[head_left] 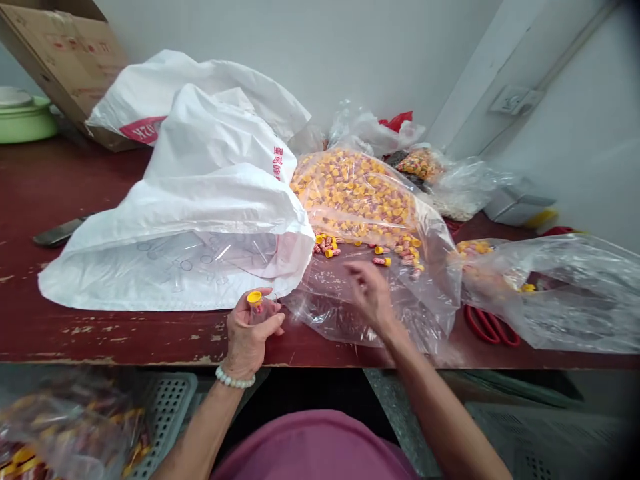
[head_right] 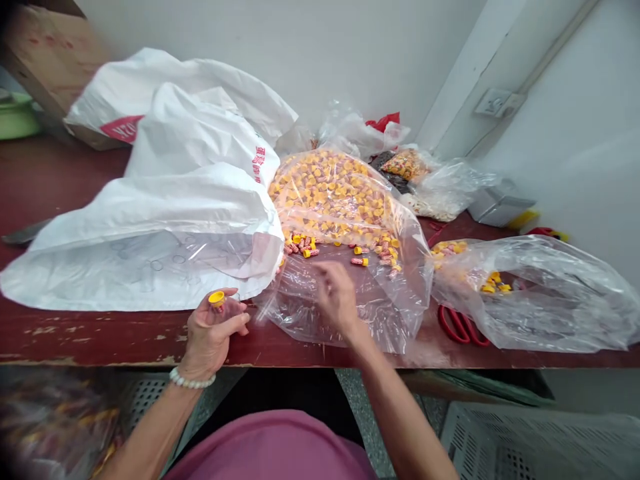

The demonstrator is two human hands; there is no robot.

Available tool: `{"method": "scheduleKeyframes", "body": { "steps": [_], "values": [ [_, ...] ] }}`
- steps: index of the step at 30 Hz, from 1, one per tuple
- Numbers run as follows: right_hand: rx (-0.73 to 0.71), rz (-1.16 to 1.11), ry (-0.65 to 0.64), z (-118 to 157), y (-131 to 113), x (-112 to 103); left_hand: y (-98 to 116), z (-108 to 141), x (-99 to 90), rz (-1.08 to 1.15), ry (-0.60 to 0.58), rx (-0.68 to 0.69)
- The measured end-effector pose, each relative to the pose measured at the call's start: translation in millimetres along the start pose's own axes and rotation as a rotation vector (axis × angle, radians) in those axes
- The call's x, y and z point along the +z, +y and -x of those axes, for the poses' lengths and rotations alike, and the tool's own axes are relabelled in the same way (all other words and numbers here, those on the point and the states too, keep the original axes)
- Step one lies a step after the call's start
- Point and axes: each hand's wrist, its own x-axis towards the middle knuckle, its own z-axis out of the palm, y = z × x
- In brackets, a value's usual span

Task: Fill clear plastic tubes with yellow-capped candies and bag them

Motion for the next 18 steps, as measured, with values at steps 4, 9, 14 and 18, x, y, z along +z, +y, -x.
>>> {"method": "scheduleKeyframes", "body": {
  "steps": [4, 9, 14, 18],
  "values": [
    [0.169, 0.442, 0.211, -28, 67, -15, -10, -14, 8.9, -0.153, 0.055, 0.039],
    [0.397, 0.446, 0.411, -31, 72, 13, -32, 1, 56.1, -0.577, 0.007, 0.39],
    [0.571, 0.477, 0.384, -56, 69, 23, -45, 13, 89.2, -0.747, -0.465, 0.633],
    [0.58, 0.442, 0.342, -64, 73, 26, -48, -6, 90.1, -0.889, -0.329, 0.526]
  ]
}}
